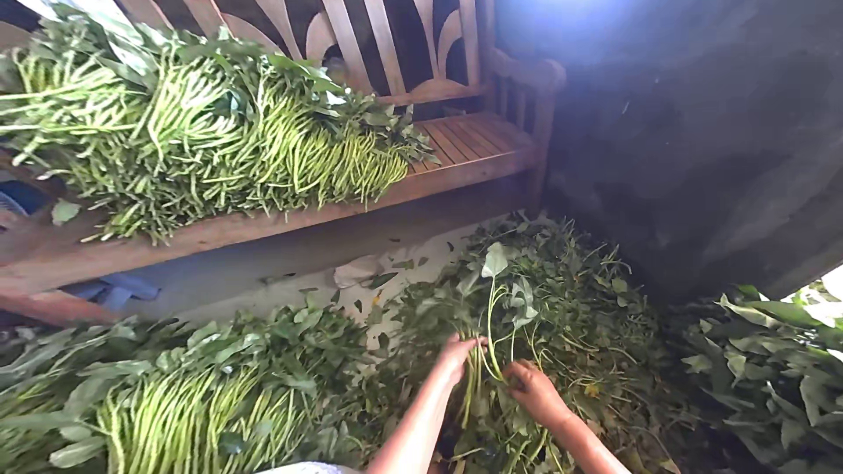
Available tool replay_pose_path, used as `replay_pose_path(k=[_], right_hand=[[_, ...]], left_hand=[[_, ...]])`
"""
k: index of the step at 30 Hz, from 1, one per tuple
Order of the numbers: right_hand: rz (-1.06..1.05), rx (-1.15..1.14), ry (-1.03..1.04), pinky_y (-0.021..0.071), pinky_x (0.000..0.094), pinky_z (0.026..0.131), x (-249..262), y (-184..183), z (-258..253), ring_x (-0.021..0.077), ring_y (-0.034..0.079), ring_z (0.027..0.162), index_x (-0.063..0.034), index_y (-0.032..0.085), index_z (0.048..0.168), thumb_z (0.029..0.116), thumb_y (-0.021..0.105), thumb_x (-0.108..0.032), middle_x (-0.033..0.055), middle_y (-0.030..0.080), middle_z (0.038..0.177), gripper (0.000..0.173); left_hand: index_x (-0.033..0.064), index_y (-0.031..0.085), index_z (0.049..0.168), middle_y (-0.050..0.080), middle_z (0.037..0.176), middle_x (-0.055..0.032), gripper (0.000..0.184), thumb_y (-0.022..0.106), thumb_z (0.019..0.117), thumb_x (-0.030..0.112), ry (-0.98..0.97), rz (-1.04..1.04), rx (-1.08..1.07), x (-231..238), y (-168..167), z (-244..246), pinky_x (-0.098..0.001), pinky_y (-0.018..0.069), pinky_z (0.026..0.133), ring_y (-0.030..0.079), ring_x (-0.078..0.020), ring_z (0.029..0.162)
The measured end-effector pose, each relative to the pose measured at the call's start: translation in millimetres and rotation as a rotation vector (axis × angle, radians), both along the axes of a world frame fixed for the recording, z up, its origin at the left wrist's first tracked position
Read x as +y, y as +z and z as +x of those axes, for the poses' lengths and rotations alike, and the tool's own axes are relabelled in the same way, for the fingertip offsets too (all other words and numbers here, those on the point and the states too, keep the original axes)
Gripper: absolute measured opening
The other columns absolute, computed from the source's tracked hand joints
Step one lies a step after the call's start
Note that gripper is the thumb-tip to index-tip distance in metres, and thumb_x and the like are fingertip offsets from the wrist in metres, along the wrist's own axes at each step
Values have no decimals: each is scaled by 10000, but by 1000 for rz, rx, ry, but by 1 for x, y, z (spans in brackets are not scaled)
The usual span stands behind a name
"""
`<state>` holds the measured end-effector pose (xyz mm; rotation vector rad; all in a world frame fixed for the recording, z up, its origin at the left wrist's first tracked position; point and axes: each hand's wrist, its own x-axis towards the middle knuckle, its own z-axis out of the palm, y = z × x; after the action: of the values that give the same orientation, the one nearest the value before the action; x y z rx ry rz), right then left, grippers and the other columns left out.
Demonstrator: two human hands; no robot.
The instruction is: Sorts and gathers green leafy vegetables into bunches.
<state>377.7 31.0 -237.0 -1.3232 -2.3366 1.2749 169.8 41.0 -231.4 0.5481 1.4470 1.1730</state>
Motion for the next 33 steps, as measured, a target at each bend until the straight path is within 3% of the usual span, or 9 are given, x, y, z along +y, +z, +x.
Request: replay_pose_path(k=[5,10,14,17,20,24,28,30,33], right_hand=[[-47,-23,31,497,511,1055,5,2,5,339,612,1219,-87,641,1310,976,668,-187,202,612,1333,350],[-36,9,86,521,500,1016,7,10,17,338,636,1160,-82,638,1332,976,672,-177,221,591,1361,370],[43,276,-169,576,419,958,18,25,46,245,674,1110,-94,598,1404,1007,623,-175,152,616,1356,406],[101,170,-397,538,461,1013,27,32,69,280,675,1123,-23,665,1287,1055,566,-203,183,674,1251,310],[70,36,-272,507,456,1069,16,28,56,295,655,1179,-6,697,1248,1045,584,-252,196,674,1260,339],[35,-187,-60,471,548,1095,-6,16,12,375,603,1268,-33,641,1346,1013,622,-397,224,609,1372,494],[63,-249,-48,498,554,1036,-12,18,4,376,646,1183,-3,705,1173,1030,563,-352,226,673,1236,403],[73,-250,-60,499,532,1037,-12,24,5,361,655,1166,9,709,1152,1036,553,-327,222,686,1205,389],[173,-131,-134,527,484,1000,-16,25,6,325,686,1091,19,723,1092,1035,542,-280,200,708,1135,354]], left_hand=[[-29,578,1304,731,1041,-149,290,576,1033,74,8,-13,-255,1,1,7,-333,584,752,709,-207,860],[-36,600,1257,703,1015,-154,323,686,951,21,-32,-23,-36,3,6,13,-356,579,738,679,-217,821],[-30,592,1233,701,992,-153,324,710,939,36,73,1,56,9,17,2,-373,579,705,673,-221,787],[-15,544,1310,689,1109,-171,401,697,941,20,84,88,107,8,21,-9,-415,572,786,675,-247,914],[6,528,1374,667,1213,-173,472,709,940,41,25,179,195,4,30,-6,-462,570,862,665,-275,1036],[-3,580,1315,701,1147,-153,402,715,944,71,-37,256,216,-2,48,6,-443,567,877,676,-250,1008],[-28,579,1282,697,1127,-153,361,694,942,16,43,307,192,1,56,5,-410,564,902,676,-224,1011],[-31,516,1324,681,1129,-164,378,647,970,-2,138,265,169,3,52,1,-394,588,836,690,-225,958],[-44,553,1263,677,1061,-179,331,659,951,-16,313,147,69,7,34,-7,-388,590,733,680,-239,840]])
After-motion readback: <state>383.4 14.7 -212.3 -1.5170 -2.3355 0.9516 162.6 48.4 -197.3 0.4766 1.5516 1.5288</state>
